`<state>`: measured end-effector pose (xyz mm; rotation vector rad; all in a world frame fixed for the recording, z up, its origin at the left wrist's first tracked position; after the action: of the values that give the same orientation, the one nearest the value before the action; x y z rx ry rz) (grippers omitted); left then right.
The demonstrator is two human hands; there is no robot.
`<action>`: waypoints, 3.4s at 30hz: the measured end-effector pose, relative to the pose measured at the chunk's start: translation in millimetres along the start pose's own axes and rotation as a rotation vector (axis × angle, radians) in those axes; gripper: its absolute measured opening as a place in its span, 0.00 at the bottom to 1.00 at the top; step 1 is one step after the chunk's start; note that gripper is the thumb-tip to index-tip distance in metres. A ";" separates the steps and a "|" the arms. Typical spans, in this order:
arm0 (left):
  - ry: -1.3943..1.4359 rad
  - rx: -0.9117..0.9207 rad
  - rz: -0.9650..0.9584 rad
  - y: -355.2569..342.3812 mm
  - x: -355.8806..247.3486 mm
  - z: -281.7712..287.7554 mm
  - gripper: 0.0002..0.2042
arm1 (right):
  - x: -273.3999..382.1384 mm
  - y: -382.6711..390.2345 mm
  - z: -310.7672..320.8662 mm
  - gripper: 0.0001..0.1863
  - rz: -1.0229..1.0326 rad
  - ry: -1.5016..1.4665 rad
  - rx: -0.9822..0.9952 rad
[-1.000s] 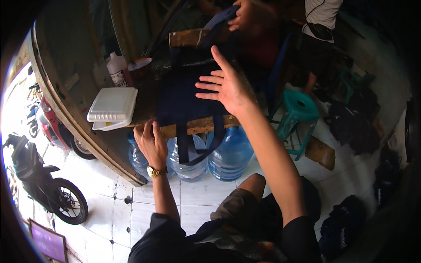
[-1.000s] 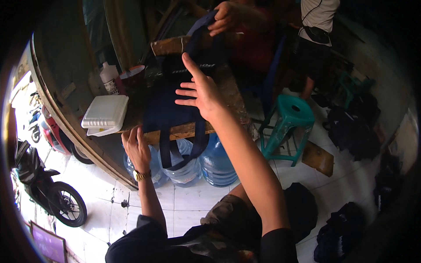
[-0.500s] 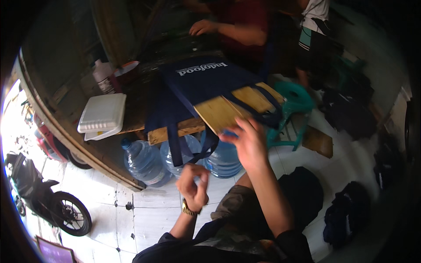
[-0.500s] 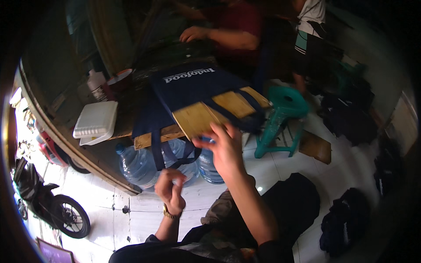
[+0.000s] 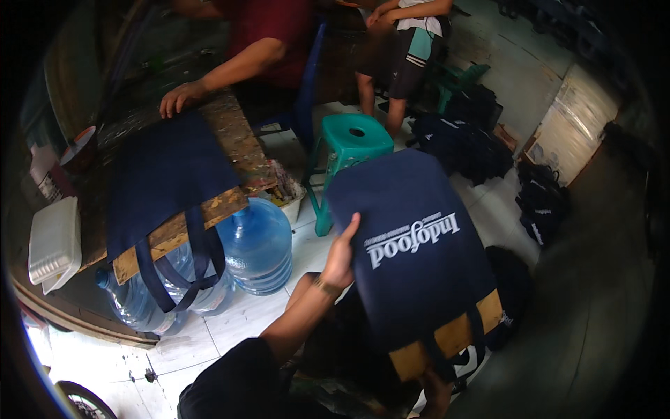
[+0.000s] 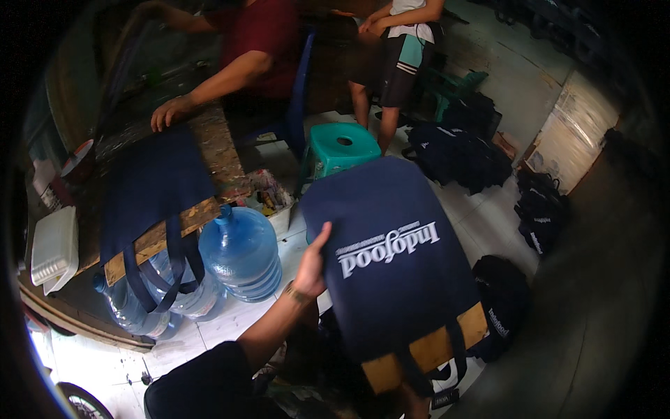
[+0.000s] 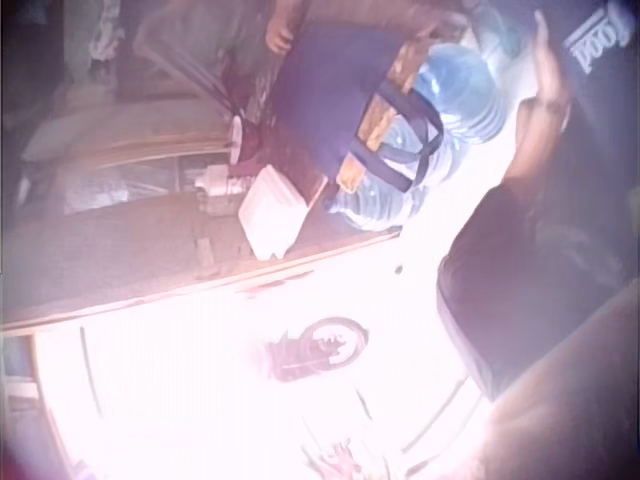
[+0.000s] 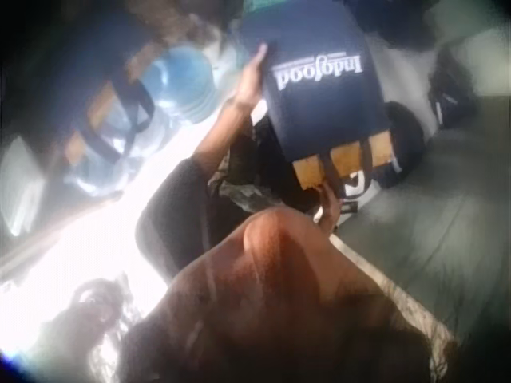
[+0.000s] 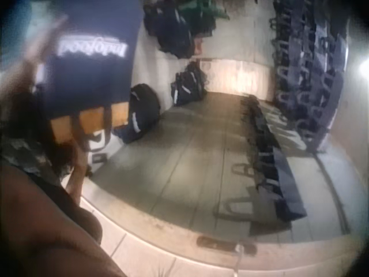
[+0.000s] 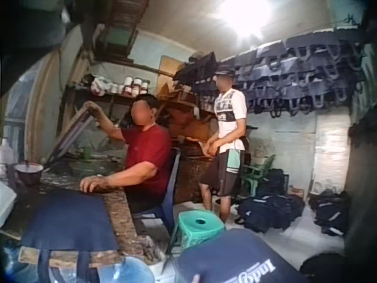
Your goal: The person prepares tote bags for printing by inserting a wooden board into each bag, smoothing the fabric by hand, and handing the assembly to a colleague at a screen-printing station.
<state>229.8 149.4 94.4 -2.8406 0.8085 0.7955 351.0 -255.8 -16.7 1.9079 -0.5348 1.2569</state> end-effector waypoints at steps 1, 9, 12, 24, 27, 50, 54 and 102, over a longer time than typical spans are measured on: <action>0.009 -0.013 -0.049 -22.9 3.8 -3.9 0.26 | 26.6 -0.6 -30.1 0.28 0.000 0.083 -0.065; -0.321 -0.052 -0.536 -245.5 -37.5 -42.7 0.18 | 74.6 -68.4 -83.1 0.25 0.223 -0.194 0.017; -0.487 -0.387 -0.654 -319.7 -89.2 -8.7 0.19 | 59.3 -62.7 -56.8 0.25 0.199 -0.212 -0.024; -1.191 -0.286 -1.118 -220.7 -83.2 55.7 0.33 | 6.8 99.0 91.5 0.28 0.113 -0.269 -0.463; -1.391 0.640 -0.442 -76.3 102.4 67.6 0.22 | -51.4 99.3 149.4 0.18 0.015 -0.338 -0.500; -1.146 1.542 0.291 73.8 316.1 73.6 0.19 | 49.2 296.0 157.8 0.04 0.361 0.224 -0.938; -1.055 1.109 0.261 21.1 284.5 51.6 0.16 | 17.9 285.1 165.4 0.03 0.266 0.073 -0.852; -0.885 0.120 0.564 -39.7 251.7 268.3 0.11 | -144.2 14.5 101.0 0.26 -0.446 -0.312 0.236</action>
<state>309.2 122.9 -266.0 -1.7959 1.3795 1.7787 338.1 -353.9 -163.0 2.2792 -0.0990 0.7646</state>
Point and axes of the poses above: each hand's wrist, its own y-axis away from the middle knuckle, its own z-axis out of the back of the hand, x = y × z, the point moved 9 cm from there along -y, towards the middle knuckle, and after that the axes turned 11 degrees about -z, right-handed, at the moved point
